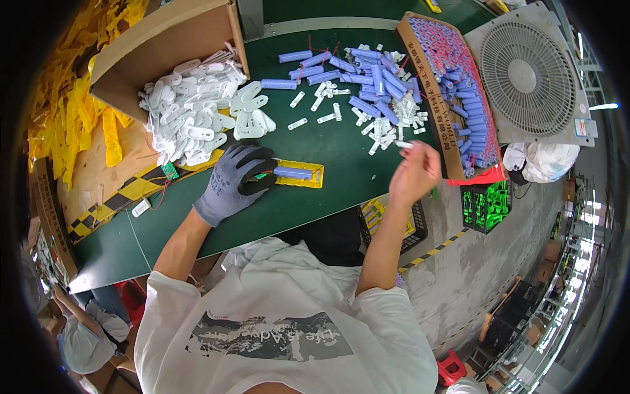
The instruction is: Assembling components of a handheld electronic device into plastic housings.
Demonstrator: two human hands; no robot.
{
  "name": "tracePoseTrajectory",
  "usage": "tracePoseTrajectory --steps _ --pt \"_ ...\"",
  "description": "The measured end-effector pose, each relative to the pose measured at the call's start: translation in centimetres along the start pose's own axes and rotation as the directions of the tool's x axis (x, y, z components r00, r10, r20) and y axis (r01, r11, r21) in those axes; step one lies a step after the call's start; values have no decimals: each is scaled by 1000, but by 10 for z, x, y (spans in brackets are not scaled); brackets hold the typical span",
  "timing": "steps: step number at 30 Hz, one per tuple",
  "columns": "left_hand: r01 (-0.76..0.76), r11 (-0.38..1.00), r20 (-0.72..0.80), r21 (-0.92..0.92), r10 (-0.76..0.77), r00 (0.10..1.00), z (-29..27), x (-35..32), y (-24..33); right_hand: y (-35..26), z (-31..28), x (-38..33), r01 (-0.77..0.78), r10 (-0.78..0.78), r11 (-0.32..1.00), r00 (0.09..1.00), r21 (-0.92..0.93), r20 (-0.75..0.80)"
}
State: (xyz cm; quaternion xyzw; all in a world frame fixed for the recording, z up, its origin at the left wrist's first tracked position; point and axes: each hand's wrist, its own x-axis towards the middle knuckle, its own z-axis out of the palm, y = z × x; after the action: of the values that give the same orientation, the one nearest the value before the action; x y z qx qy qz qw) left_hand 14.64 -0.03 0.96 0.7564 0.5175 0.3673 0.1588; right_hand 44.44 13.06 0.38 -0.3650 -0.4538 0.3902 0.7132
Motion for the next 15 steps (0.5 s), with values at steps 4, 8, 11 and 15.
tracePoseTrajectory --steps 4,8,11,15 --pt "10 999 16 -39 -9 1000 1 1 0 -13 4 -28 -153 178 961 980 -231 89" --pt "-22 999 -9 -30 21 1000 0 6 3 -11 10 -55 -190 362 889 849 -416 385" --pt "14 1000 19 -3 -14 1000 -5 3 4 -15 35 -61 -303 433 888 804 -345 408" --pt "13 1000 5 -6 -13 1000 -6 0 1 -11 48 -58 -11 381 854 694 -520 611"
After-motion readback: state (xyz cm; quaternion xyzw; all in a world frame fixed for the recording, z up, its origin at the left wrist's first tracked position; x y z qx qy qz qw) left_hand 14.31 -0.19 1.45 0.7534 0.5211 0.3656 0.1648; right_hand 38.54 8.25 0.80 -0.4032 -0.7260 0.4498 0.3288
